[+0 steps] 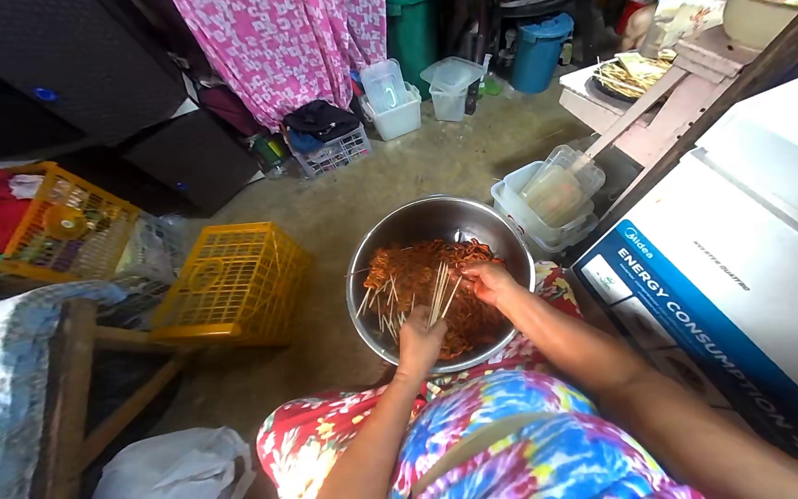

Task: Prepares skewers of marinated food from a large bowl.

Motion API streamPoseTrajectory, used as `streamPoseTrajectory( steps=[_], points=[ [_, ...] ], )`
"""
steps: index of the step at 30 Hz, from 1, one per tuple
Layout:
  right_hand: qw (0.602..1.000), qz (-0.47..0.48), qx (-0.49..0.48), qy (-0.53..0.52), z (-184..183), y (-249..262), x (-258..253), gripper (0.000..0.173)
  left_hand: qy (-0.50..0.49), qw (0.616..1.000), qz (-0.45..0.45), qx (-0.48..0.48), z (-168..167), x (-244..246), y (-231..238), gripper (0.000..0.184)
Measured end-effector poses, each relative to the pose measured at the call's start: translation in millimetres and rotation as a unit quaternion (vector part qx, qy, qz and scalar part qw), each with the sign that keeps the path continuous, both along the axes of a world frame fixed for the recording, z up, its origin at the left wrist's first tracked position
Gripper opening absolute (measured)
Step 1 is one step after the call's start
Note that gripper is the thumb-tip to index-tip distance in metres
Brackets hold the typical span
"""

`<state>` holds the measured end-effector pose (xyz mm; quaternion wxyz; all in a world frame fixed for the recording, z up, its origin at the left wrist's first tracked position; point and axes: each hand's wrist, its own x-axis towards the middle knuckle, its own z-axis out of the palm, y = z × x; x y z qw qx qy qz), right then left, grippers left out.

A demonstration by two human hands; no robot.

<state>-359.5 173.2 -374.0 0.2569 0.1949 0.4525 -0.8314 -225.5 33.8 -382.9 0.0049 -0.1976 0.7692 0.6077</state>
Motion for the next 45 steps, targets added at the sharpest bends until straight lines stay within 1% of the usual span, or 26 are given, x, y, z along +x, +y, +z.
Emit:
streamPoseTrajectory(
  steps=[3,6,8,10,12,14,17,19,23,25,29,33,38,42,45],
  points=[
    [1.000,0.010,0.000,-0.005,-0.8,-0.6,0.7,0.022,0.005,1.000,0.005,-0.013,-0.8,0.1,1.0,0.021],
    [1.000,0.027,0.014,0.005,-2.8,-1.8,1.8,0.019,0.010,1.000,0.010,-0.027,0.0,0.4,2.9,0.023],
    [0.999,0.039,0.020,0.010,-2.8,-2.4,2.7,0.022,0.011,0.999,0.009,-0.033,-0.2,0.2,3.2,0.023],
    [0.998,0.050,0.024,0.012,-0.9,-2.7,3.3,0.021,0.011,1.000,0.007,-0.027,-0.8,0.2,2.6,0.021],
    [0.998,0.066,0.019,0.008,1.1,-2.2,3.6,0.016,0.013,1.000,0.005,-0.018,-1.2,0.5,1.4,0.020],
    [0.997,0.077,0.008,-0.001,1.5,-1.3,3.3,0.020,0.004,1.000,0.006,-0.017,-0.1,0.7,0.5,0.021],
    [0.994,0.106,0.018,0.028,1.6,2.3,3.2,0.021,-0.009,1.000,0.006,-0.030,1.2,0.5,-0.2,0.017],
    [0.994,0.096,0.038,0.042,2.5,2.0,3.4,0.024,-0.011,1.000,0.000,-0.019,0.8,0.3,-1.2,0.014],
    [0.996,0.059,0.057,0.033,4.1,1.0,1.7,0.030,-0.008,1.000,0.003,0.026,3.2,0.5,-1.0,0.008],
    [0.997,0.042,0.052,0.029,4.5,1.1,0.7,0.029,-0.001,0.999,0.012,0.032,4.3,0.9,-0.2,0.005],
    [0.999,0.014,0.036,0.024,1.2,3.0,-3.0,0.026,0.011,0.999,0.022,0.028,2.0,1.4,-0.6,0.007],
    [1.000,0.002,0.020,0.005,0.8,4.4,-4.3,0.025,0.045,0.998,0.033,0.038,-1.6,2.7,0.6,0.007],
    [0.999,0.033,0.001,-0.017,3.1,3.4,-1.9,0.024,0.074,0.997,0.021,0.013,-6.3,3.7,0.0,0.014],
    [0.997,0.074,0.006,-0.003,2.5,7.4,-4.1,0.028,0.084,0.996,0.012,-0.003,-5.4,4.5,1.3,0.018],
    [0.997,0.074,0.015,0.022,3.3,6.9,-3.4,0.026,0.073,0.997,0.012,-0.030,-3.9,4.1,1.6,0.019]
  ],
)
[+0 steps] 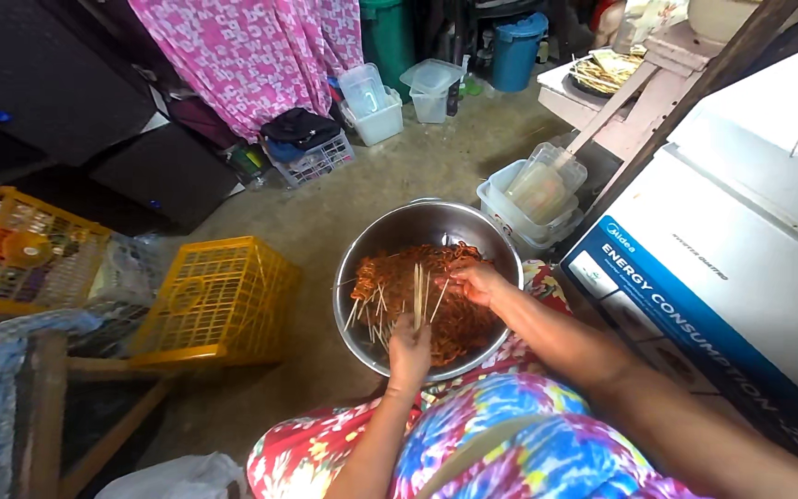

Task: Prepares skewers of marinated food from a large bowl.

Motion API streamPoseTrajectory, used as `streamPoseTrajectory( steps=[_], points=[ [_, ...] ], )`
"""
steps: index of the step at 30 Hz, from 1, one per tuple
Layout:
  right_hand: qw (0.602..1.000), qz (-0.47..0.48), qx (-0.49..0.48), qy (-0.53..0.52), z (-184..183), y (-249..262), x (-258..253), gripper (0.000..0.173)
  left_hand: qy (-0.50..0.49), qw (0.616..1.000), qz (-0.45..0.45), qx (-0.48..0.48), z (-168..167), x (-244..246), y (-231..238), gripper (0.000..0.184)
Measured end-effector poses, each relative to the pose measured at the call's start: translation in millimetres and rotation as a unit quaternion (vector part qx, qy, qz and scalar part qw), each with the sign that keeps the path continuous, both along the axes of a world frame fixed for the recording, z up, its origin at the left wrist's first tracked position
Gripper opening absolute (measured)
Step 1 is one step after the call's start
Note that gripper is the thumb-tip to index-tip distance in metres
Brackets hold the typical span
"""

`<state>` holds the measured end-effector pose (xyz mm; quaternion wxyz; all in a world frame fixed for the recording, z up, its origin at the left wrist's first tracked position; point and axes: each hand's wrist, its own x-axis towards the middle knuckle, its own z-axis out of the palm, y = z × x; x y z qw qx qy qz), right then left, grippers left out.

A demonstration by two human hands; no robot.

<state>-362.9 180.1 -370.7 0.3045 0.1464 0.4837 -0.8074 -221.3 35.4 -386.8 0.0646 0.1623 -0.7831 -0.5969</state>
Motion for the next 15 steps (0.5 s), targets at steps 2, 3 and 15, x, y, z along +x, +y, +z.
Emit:
streamPoseTrajectory(
  steps=[2,3,15],
  points=[
    [1.000,-0.011,-0.003,0.013,-0.5,-1.6,1.3,0.023,-0.014,1.000,0.005,-0.014,1.2,-0.6,-0.4,0.021],
    [1.000,-0.019,-0.008,0.014,-0.5,-2.6,1.5,0.024,-0.016,1.000,0.007,-0.016,1.0,-1.1,-0.9,0.020],
    [0.996,0.039,0.056,0.056,2.3,-0.8,4.3,0.020,0.001,1.000,-0.002,0.008,-1.1,0.4,-2.6,0.020]
  ],
)
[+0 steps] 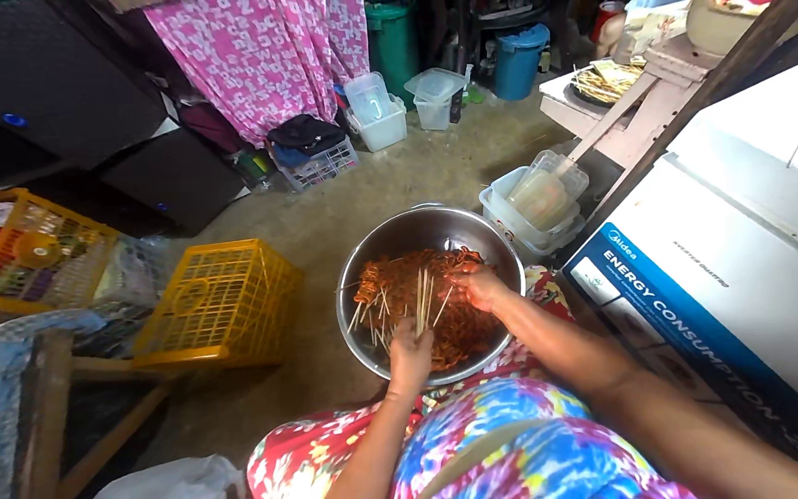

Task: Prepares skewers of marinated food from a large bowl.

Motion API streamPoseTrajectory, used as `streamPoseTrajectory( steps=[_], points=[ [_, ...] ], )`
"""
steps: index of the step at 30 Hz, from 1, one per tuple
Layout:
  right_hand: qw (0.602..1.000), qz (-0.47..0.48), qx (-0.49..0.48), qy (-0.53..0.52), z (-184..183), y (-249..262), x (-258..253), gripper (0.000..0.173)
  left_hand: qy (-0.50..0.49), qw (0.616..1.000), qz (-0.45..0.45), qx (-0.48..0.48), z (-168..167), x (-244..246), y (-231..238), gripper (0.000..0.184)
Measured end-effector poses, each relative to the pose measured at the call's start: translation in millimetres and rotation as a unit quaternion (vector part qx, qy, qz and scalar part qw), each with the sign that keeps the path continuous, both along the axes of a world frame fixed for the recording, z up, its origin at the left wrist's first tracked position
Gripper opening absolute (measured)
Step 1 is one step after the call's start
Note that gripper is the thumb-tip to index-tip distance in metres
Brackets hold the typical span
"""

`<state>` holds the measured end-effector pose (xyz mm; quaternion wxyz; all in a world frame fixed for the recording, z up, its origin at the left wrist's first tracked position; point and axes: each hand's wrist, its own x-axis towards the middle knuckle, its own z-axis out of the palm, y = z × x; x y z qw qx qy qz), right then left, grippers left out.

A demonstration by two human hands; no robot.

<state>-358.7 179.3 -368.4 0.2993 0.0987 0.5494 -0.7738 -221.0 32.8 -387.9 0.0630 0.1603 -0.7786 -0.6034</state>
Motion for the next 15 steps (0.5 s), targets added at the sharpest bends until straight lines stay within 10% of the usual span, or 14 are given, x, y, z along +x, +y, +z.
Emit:
streamPoseTrajectory(
  steps=[15],
  points=[
    [0.993,0.106,0.038,0.041,0.1,2.1,3.7,0.017,0.006,1.000,0.003,-0.004,2.1,2.7,-0.5,0.021]
  ],
)
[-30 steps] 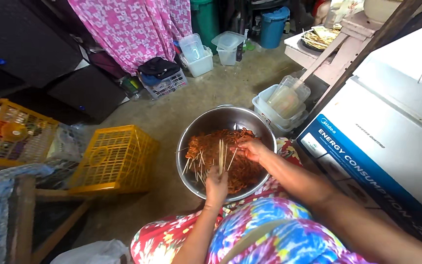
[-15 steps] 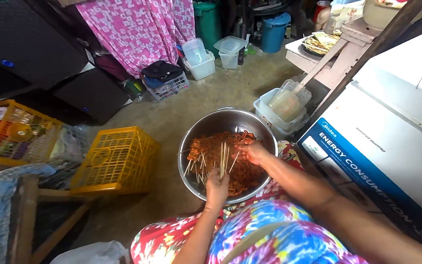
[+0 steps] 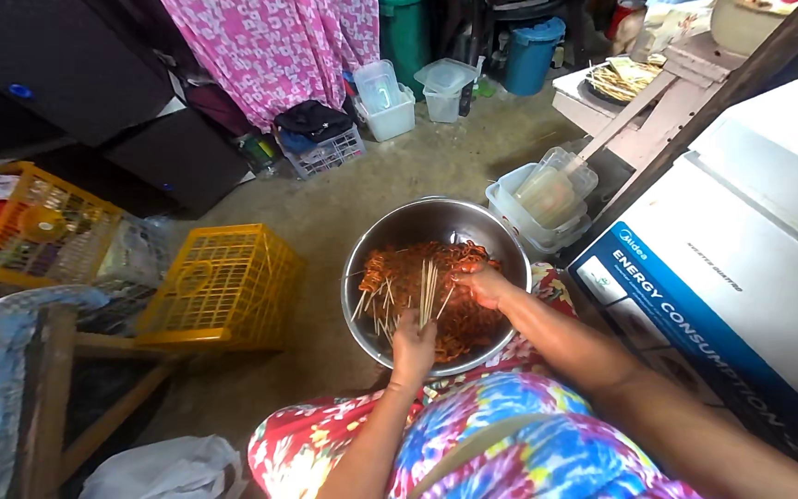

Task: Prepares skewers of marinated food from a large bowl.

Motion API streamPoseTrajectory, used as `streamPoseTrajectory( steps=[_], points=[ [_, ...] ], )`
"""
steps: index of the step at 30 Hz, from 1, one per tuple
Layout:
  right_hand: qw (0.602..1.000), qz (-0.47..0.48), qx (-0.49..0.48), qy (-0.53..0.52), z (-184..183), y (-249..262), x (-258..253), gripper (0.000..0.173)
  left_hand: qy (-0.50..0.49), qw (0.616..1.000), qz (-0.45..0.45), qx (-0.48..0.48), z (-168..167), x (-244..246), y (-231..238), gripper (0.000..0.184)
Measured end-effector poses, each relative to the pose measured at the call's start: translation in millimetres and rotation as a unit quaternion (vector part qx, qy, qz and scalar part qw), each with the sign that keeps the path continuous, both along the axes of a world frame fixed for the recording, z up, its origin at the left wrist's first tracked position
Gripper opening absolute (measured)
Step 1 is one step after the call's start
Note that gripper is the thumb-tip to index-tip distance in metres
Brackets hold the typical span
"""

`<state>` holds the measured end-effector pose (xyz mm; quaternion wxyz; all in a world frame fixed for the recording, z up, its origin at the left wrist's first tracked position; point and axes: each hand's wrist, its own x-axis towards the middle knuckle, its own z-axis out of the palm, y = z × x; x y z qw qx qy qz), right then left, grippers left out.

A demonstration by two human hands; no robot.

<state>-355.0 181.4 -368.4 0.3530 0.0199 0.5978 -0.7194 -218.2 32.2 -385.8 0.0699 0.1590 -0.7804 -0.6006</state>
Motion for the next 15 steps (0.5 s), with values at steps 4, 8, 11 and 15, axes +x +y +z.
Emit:
streamPoseTrajectory(
  steps=[4,8,11,15],
  points=[
    [1.000,-0.002,0.002,0.015,-2.0,-1.7,3.7,0.017,0.001,1.000,0.000,-0.016,1.4,1.0,1.1,0.023],
    [0.999,0.011,-0.005,0.036,-3.7,-4.4,10.6,0.016,-0.002,1.000,0.001,-0.021,2.4,0.6,2.0,0.022],
    [0.995,0.067,0.011,0.080,-3.6,-11.9,26.0,0.015,-0.008,1.000,0.009,-0.025,2.9,-0.8,3.1,0.023],
    [0.981,0.117,0.062,0.141,-7.7,-22.0,38.1,0.014,-0.019,0.998,0.030,-0.050,5.0,-2.2,5.6,0.021]
  ],
)
